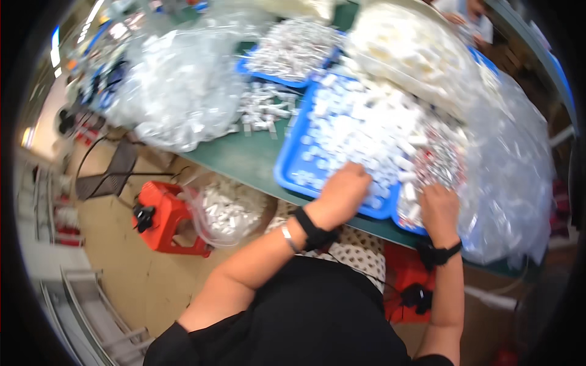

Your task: The person sits at a workbench and repeatedly picks up small white plastic caps and metal pins from blue trays. They insert the pins into the caps by hand and place the assembled units into a pile on the table.

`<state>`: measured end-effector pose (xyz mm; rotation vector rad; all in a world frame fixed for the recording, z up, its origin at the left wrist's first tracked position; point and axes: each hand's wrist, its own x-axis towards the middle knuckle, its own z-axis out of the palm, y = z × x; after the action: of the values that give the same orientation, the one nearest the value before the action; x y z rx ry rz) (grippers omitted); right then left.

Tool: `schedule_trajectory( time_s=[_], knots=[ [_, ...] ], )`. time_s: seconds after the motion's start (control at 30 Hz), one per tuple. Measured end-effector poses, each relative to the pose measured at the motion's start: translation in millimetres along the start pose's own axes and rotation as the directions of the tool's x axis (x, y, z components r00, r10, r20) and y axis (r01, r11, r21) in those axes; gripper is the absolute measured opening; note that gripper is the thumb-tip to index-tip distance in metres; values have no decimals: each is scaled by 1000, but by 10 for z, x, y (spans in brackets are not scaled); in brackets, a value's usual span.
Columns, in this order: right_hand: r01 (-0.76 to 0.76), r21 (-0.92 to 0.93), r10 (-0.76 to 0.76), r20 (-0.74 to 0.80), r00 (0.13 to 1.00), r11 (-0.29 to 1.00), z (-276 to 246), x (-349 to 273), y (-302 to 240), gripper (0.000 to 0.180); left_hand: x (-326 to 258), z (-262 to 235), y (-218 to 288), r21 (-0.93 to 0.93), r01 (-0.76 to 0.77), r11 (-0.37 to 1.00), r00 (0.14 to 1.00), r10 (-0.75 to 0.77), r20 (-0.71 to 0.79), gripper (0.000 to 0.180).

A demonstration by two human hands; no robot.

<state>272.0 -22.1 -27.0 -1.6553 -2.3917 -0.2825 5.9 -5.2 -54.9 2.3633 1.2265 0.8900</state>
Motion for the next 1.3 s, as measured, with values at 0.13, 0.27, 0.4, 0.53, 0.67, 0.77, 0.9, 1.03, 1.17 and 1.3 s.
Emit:
schedule_trajectory(
  time_s=[0.13, 0.27, 0.4, 0.53, 0.67, 0.77, 0.9, 1.03, 1.17, 1.3],
  knots=[
    [-91, 243, 109, -61, 992, 966, -106, -29, -7, 6, -19, 28, -9, 77, -23, 997, 999, 20, 50, 18],
    [-183, 443, 241, -77, 967, 878, -231, -10, -25, 9, -49, 29, 29, 2, 8, 1000, 1000, -8, -19, 22],
    [-276, 507, 346, -46, 937, 816, -218, -40, 97, 13, -61, 14, 55, 15, 40, 999, 999, -40, -13, 22],
    [-290, 549, 386, -66, 920, 784, -133, -66, 180, 18, -70, -9, 64, 15, 50, 999, 999, -50, 16, 22],
    [-383, 622, 494, -6, 870, 682, -116, -57, 156, 23, -42, -30, 23, -84, 52, 995, 999, -52, -6, 20],
    [-371, 687, 518, -10, 855, 625, -131, -55, 195, 26, -9, -87, 14, -189, 42, 981, 996, -56, -70, 17],
    [-300, 748, 506, -56, 860, 592, -136, -74, 328, 22, 57, -112, -33, -293, 11, 956, 965, -87, -248, 13],
    [-277, 886, 566, 19, 824, 372, -233, -69, 295, 15, 73, -132, 0, -656, 243, 715, 923, -378, -70, 16],
    [-234, 940, 610, 37, 792, 248, -396, -27, 98, 13, 56, -117, 92, -913, 389, 123, 818, -501, 282, 20],
    [-210, 970, 569, 105, 816, 122, -517, -100, -167, 13, 34, -47, 199, -885, 409, -222, 774, -430, 465, 25]
  ],
)
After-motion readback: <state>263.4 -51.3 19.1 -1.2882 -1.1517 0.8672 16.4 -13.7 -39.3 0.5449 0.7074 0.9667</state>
